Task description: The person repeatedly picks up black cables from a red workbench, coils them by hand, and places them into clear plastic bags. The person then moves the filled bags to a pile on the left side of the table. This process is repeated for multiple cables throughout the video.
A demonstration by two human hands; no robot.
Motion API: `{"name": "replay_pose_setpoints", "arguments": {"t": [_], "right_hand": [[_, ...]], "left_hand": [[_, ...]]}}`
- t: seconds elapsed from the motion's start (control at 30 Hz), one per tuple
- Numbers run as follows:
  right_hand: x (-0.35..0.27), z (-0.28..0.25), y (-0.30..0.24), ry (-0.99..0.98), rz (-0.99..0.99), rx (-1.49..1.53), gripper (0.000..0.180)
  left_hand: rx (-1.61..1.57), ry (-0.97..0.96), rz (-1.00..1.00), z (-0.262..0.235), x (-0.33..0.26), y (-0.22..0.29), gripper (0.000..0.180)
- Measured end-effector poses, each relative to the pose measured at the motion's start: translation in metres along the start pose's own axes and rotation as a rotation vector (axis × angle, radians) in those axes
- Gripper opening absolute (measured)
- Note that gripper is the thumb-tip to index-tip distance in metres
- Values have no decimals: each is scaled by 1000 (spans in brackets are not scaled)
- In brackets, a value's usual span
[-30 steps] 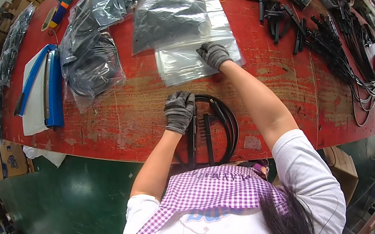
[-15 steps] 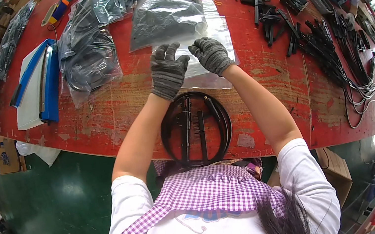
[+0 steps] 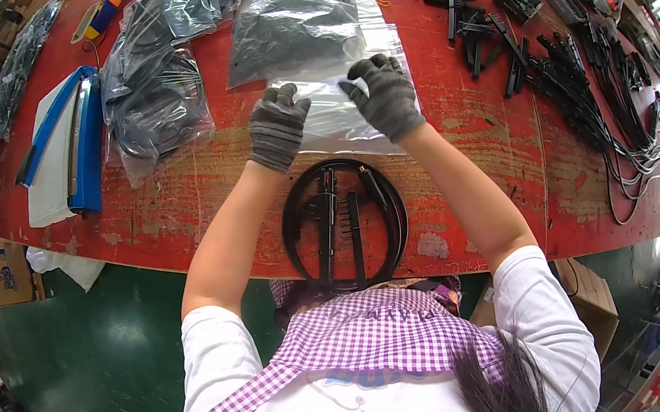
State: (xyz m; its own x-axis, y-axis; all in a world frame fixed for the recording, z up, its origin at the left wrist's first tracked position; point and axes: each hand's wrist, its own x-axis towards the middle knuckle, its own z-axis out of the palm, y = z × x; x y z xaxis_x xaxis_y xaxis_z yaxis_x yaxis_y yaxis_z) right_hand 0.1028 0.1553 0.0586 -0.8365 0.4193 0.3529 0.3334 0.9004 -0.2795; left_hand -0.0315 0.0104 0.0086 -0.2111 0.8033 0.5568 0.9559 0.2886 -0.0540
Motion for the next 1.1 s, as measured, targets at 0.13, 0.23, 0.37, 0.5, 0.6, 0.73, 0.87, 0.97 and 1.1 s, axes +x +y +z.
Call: {"name": "replay_pose_setpoints", "arguments": {"t": [0.13,0.23,0.37,0.5,0.6,0.73,0.87,0.97,1.1], "right_hand": [[-36,9,-7,229,-444,-288,18],[-37,35,46,-158,-70,-601,26],[-34,-13,35,-496,174,-640,27],[-16,13,83,-170,178,-169,28],[8,-55,45,109,183,-237,35],[-45,-77,21,428,-160,-24,60],[-108,4,39,-281,202,-74,64],[-115,55,47,-252,287,1,61],[-86,83,61,-92,143,-80,64]], "left_hand": [[-32,10,12,-5,7,2,13],[120,-124,-27,-9,1,2,16],[167,-405,-331,6,-15,3,24],[130,-248,-316,36,8,-21,22],[195,-3,-242,-21,55,-31,20],[128,339,-154,-95,30,-3,40],[-123,-300,-251,-16,-56,12,54],[-129,-535,-427,24,-69,15,54],[25,-486,-369,71,-51,-20,56]]}}
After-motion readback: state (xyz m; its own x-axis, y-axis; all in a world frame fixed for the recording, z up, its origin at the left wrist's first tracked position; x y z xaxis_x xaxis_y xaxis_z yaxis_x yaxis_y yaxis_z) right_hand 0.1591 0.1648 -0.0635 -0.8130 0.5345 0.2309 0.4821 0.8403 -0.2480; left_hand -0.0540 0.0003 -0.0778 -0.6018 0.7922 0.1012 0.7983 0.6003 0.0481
